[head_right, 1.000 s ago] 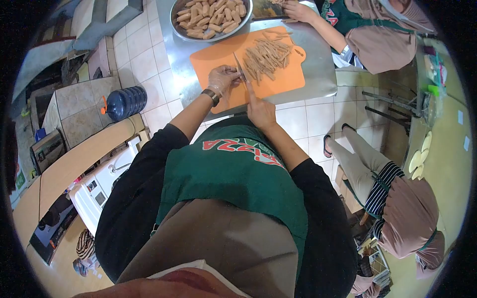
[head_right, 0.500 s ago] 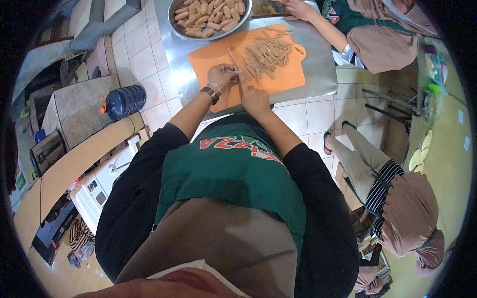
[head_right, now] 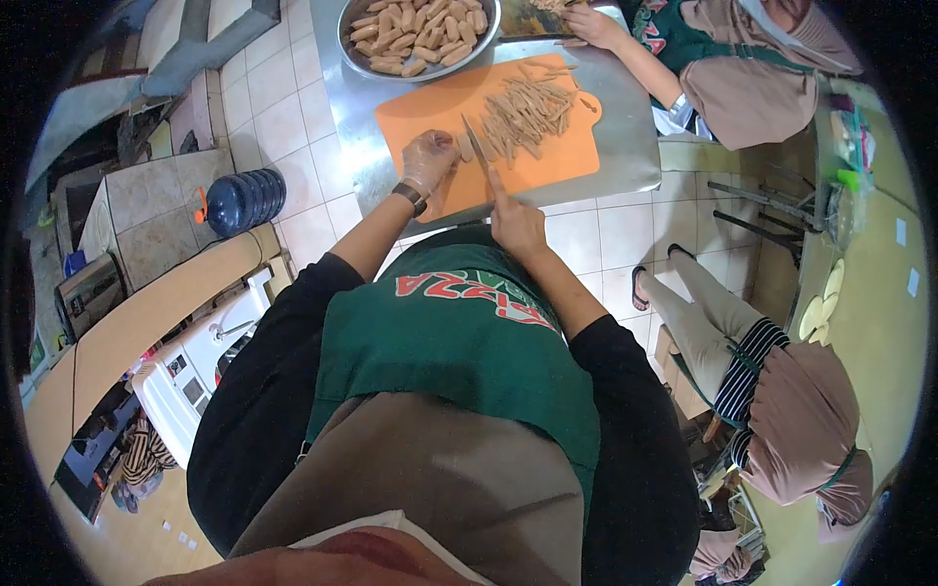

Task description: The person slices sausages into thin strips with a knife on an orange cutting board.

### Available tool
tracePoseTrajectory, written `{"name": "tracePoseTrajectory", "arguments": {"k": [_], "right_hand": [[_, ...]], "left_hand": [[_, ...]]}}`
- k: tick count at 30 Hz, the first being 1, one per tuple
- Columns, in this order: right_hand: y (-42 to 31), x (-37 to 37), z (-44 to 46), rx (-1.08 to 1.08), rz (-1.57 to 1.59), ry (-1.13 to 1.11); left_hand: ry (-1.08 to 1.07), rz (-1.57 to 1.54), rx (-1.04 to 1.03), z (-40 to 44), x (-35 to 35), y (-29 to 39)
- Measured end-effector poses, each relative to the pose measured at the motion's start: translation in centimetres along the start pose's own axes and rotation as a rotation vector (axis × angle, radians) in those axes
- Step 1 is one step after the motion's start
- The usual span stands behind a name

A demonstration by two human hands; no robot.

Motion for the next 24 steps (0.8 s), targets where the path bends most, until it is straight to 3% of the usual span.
{"name": "tracePoseTrajectory", "arguments": {"k": [3,5,11,21,24], "right_hand": [[-0.6,-0.3,0.5,-0.069,-0.012,-0.051],[-1.1,-0.2,0.8,-0.070,-0.037,-0.017],[-0.8,-0.8,1.2,0.054,-0.103,0.085],[-0.9,-0.6,1.3,0.060,-0.139,0.050],[-0.3,-0.9,2.2,0.049,-0.143,-0.007]], "left_hand": [[0.047,0.054,-0.078,0.0,-0.4,0.1],[0.137,0.161,-0.322,0.3,-0.9,0.1],[0.126,0.116,-0.228,1.1,-1.9,-0.1],[0.106,0.131,-0.151,0.6,-1.4,0.8],[0.158,0.234,-0.272,0.8,-1.4,0.8]]}}
Point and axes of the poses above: each hand's wrist, its own z-axis towards the middle knuckle, its own x-axis out of the back of the hand, y = z × x, the point moved 2 cm from there along z, towards the middle knuckle, and after that the axes turned 15 degrees about x, right-handed, at the moved point
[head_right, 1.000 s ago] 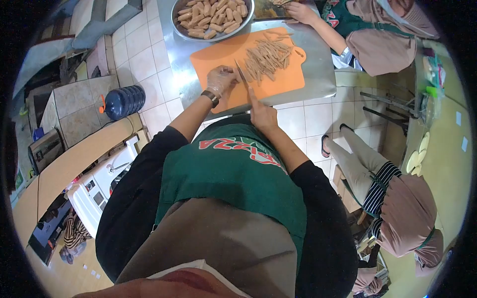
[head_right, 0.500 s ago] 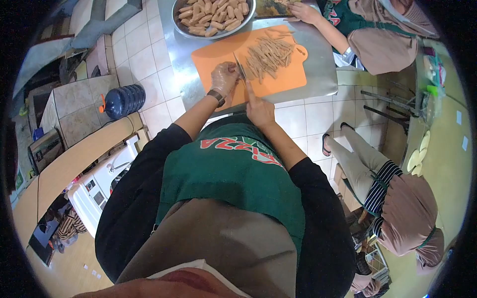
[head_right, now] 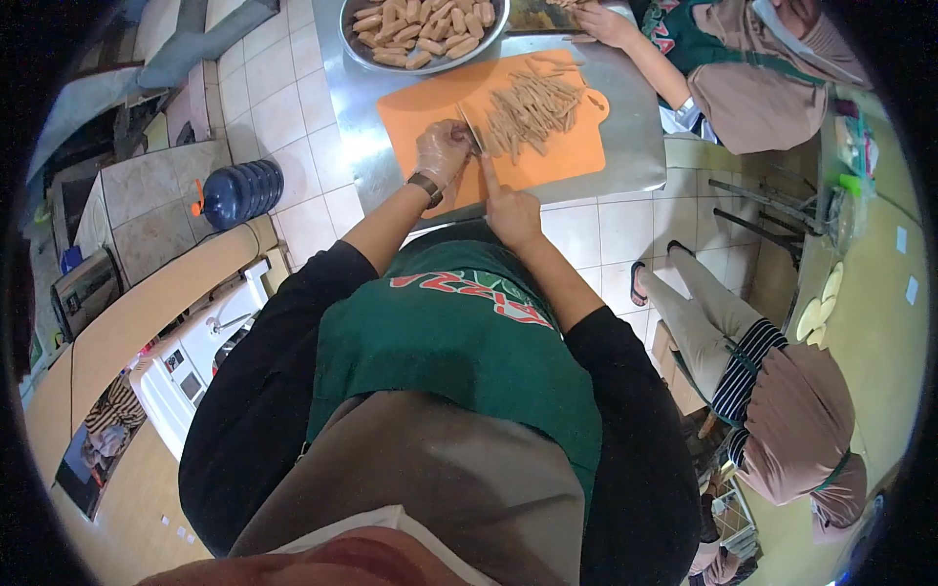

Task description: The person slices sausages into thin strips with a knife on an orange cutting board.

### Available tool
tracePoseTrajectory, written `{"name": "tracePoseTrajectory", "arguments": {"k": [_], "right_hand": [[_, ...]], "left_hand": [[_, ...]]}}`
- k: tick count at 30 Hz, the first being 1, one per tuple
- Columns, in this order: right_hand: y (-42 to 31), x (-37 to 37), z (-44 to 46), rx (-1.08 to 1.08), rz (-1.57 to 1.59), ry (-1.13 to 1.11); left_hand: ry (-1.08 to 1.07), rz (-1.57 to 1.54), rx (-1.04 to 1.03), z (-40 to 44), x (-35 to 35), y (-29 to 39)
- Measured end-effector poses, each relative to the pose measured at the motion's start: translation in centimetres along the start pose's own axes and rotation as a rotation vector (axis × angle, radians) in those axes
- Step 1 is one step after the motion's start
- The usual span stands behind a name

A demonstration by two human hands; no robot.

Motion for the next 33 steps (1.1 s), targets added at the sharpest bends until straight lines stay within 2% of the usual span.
{"name": "tracePoseTrajectory", "arguments": {"k": [2,6,9,11,18,21,24,33], "right_hand": [[0.3,-0.4,1.0,0.019,-0.029,-0.009],[0.7,-0.3,1.3,0.023,-0.035,0.016],[0.7,0.2,-0.1,-0.023,0.053,-0.016],[0.9,0.2,-0.5,-0.036,0.055,-0.031],[0.1,0.5,0.3,-0.020,0.085,0.015],[0.4,-0.1,1.1,0.013,0.095,0.029],[0.4,-0.4,1.7,0.027,-0.004,0.027],[0.4,0.4,-0.4,-0.087,0.112,-0.020]], "left_hand": [[-0.107,-0.154,0.096,-0.5,0.5,0.6],[-0.117,-0.235,0.088,0.3,-0.8,-1.0],[-0.071,-0.228,0.077,0.0,-0.3,-0.8],[0.011,-0.134,-0.016,-0.2,-0.2,-0.8],[-0.027,-0.139,0.035,-0.2,-0.1,-0.5],[-0.005,-0.079,-0.027,-0.2,0.2,-0.3],[-0.100,-0.184,0.049,0.3,-0.8,-1.3],[0.027,-0.093,-0.013,-0.3,-0.1,-0.7]]}}
Point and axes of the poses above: each hand's wrist, its own z-axis towards the middle knuckle, its own x-axis out of the back of the hand, y = z × x, the point moved 2 cm from there along z, towards the middle knuckle, and after that the axes turned 15 degrees about x, right-handed, at the moved point
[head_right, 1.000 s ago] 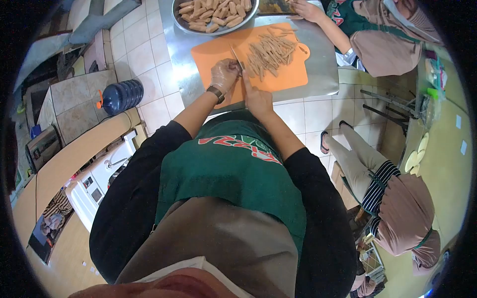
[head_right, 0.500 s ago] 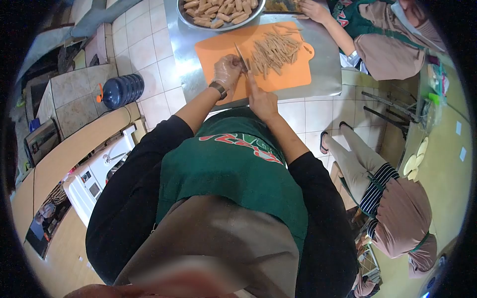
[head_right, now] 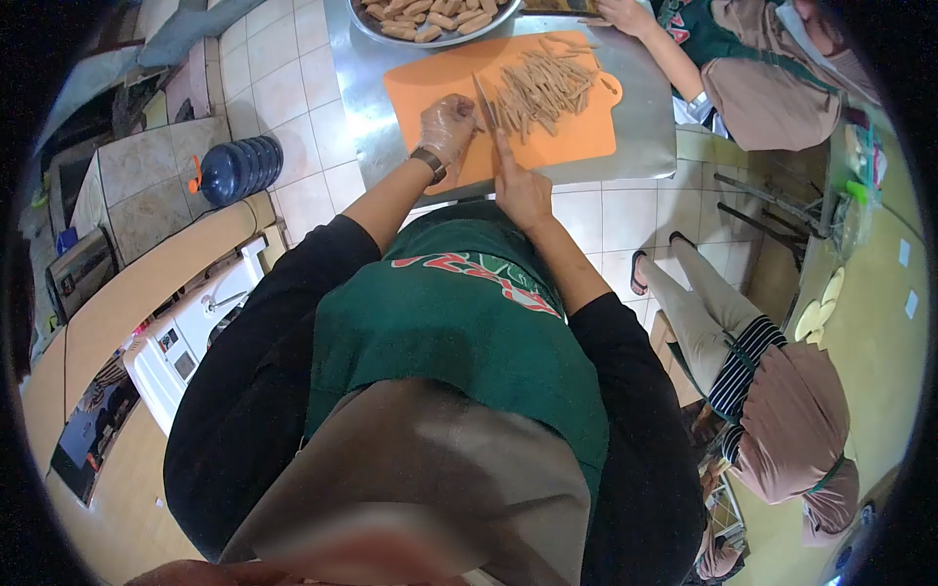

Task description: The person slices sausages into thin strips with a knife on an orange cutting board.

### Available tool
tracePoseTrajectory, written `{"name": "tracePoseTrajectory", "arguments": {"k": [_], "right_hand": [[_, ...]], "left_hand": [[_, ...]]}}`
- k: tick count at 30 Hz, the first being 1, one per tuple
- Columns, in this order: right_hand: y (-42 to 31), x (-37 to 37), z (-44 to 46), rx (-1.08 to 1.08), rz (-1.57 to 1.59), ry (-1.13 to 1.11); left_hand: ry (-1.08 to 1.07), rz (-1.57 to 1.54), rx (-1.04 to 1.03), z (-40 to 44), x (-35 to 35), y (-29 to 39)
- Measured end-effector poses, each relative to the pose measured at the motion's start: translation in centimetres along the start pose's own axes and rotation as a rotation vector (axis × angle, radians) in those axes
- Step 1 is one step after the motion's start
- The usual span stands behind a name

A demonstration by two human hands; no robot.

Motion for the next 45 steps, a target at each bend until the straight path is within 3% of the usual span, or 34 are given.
{"name": "tracePoseTrajectory", "arguments": {"k": [5,8,14,18,21,23,27,29,30,32,36,38,41,45], "right_hand": [[-0.7,0.0,0.5,0.043,0.014,-0.002],[-0.5,-0.4,1.4,0.124,-0.013,0.086],[-0.1,-0.9,1.3,0.106,-0.042,0.054],[0.1,0.2,-0.9,0.111,-0.062,-0.003],[0.5,0.7,-0.8,0.168,-0.104,0.081],[0.5,0.8,-0.6,0.130,-0.112,0.034],[0.3,0.2,-0.9,0.149,-0.035,0.082],[0.1,-0.2,-1.1,0.203,-0.010,0.110],[0.0,-0.2,-1.0,0.197,-0.004,0.120],[-0.1,-0.3,-0.7,0.247,0.011,0.128],[0.5,-1.7,0.2,0.261,0.001,0.144],[0.7,-1.6,0.6,0.258,-0.016,0.124],[1.1,-1.8,0.6,0.252,-0.009,0.121],[1.5,-0.5,0.8,0.220,0.004,0.041]], "left_hand": [[-0.055,-0.138,0.133,0.3,-0.6,-0.8],[-0.057,-0.138,0.147,0.6,-0.9,-1.2],[-0.079,-0.162,0.073,0.7,-1.1,-1.9],[-0.058,-0.119,0.125,0.1,0.0,-0.6],[-0.081,0.032,0.075,0.7,1.1,0.5],[0.039,0.199,-0.072,1.4,2.0,0.9],[0.003,0.342,-0.326,0.9,4.1,4.3],[-0.055,0.442,-0.763,0.7,3.9,5.5],[-0.060,0.450,-0.771,0.9,3.8,6.1],[-0.265,0.758,-0.825,1.1,2.8,7.3],[-0.355,1.029,-0.966,2.0,0.8,7.4],[-0.572,1.092,-0.840,2.0,0.6,8.8],[-0.666,1.202,-0.745,0.5,1.7,13.2],[-0.473,1.222,-0.805,2.8,1.1,11.0]]}}
Point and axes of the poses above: each hand's wrist, its own z-axis towards the middle knuckle, its own x-axis out of the back of the hand, y = z × x, the point moved 2 cm from there along z, towards the middle knuckle, and after that the axes turned 15 degrees about x, right-handed, at the moved point
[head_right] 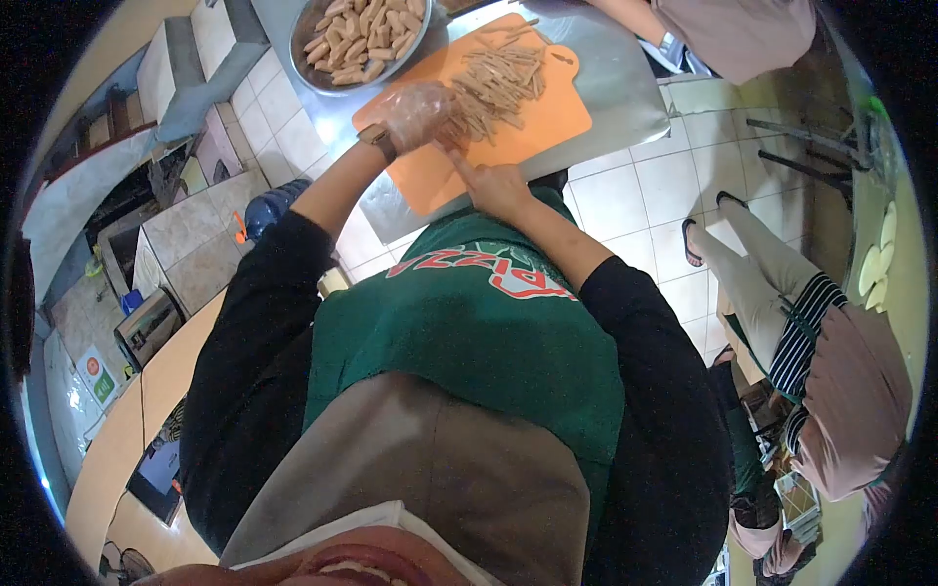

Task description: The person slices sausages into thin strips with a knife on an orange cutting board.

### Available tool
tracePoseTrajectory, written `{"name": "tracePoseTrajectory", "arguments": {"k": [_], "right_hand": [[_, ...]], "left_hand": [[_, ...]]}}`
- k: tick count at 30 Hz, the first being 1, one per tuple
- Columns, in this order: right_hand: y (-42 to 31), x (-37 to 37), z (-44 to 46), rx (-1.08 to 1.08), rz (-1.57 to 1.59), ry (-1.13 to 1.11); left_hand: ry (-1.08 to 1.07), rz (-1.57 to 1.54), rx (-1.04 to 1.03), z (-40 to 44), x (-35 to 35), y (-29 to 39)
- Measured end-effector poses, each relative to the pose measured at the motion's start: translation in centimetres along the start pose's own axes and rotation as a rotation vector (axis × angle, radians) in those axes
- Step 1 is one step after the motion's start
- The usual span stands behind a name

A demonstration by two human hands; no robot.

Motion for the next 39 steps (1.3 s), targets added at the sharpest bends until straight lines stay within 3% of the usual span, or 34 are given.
{"name": "tracePoseTrajectory", "arguments": {"k": [3,4,6,9,13,17,20,22,24,25,26,28,30,32,33,37,39], "right_hand": [[0.8,0.1,0.0,0.009,0.031,0.025],[1.1,0.2,-0.1,0.015,0.052,0.012],[1.7,0.7,0.0,0.030,0.064,0.000],[2.2,1.5,0.0,-0.070,0.020,-0.101],[2.4,1.5,0.1,-0.036,0.017,-0.015],[2.3,1.1,-0.1,-0.026,0.003,-0.013],[2.4,1.0,-0.2,-0.032,-0.053,-0.024],[1.9,1.6,-0.2,-0.040,-0.096,-0.079],[1.9,1.4,-0.2,-0.064,-0.073,-0.118],[2.6,0.6,-0.4,-0.046,-0.068,-0.099],[3.1,-0.1,-0.5,-0.032,-0.128,-0.072],[2.0,1.1,-0.2,-0.038,-0.142,-0.047],[1.7,1.2,-0.4,0.034,-0.069,0.076],[1.8,1.1,-0.1,0.024,-0.120,0.045],[1.8,1.0,-0.3,-0.020,-0.155,-0.001],[1.6,0.9,-0.5,-0.014,-0.116,0.018],[0.9,1.1,-0.6,-0.039,-0.107,0.087]], "left_hand": [[0.332,-0.288,-0.048,-1.1,0.3,-1.3],[0.337,-0.286,-0.050,-1.5,0.0,-1.4],[0.450,-0.409,0.127,-2.8,-0.7,-2.0],[0.463,-0.502,0.203,-4.0,-5.1,-2.4],[0.366,-0.499,0.266,-6.4,-7.4,-1.6],[0.435,-0.596,0.339,-8.2,-9.0,-0.3],[0.616,-0.693,0.325,-9.9,-9.6,0.7],[0.525,-0.705,0.322,-11.5,-9.9,1.0],[0.591,-0.679,0.194,-11.8,-14.6,0.4],[0.312,-0.730,0.204,-14.0,-12.3,0.2],[0.357,-0.796,0.260,-16.3,-11.0,0.7],[0.179,-0.757,0.283,-20.5,-7.9,0.5],[0.058,-0.783,0.161,-23.4,-7.2,-0.8],[0.035,-0.792,0.041,-26.3,-7.0,-2.6],[-0.031,-0.779,0.072,-29.8,-1.4,-1.7],[-0.149,-0.861,-0.074,-34.6,2.9,-0.7],[-0.066,-0.861,-0.117,-35.0,2.6,0.1]]}}
Point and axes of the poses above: each hand's wrist, its own z-axis towards the middle knuckle, its own x-axis out of the back of the hand, y = z × x, the point moved 2 cm from there along z, towards the middle knuckle, and after that the axes turned 15 degrees about x, right-handed, at the moved point
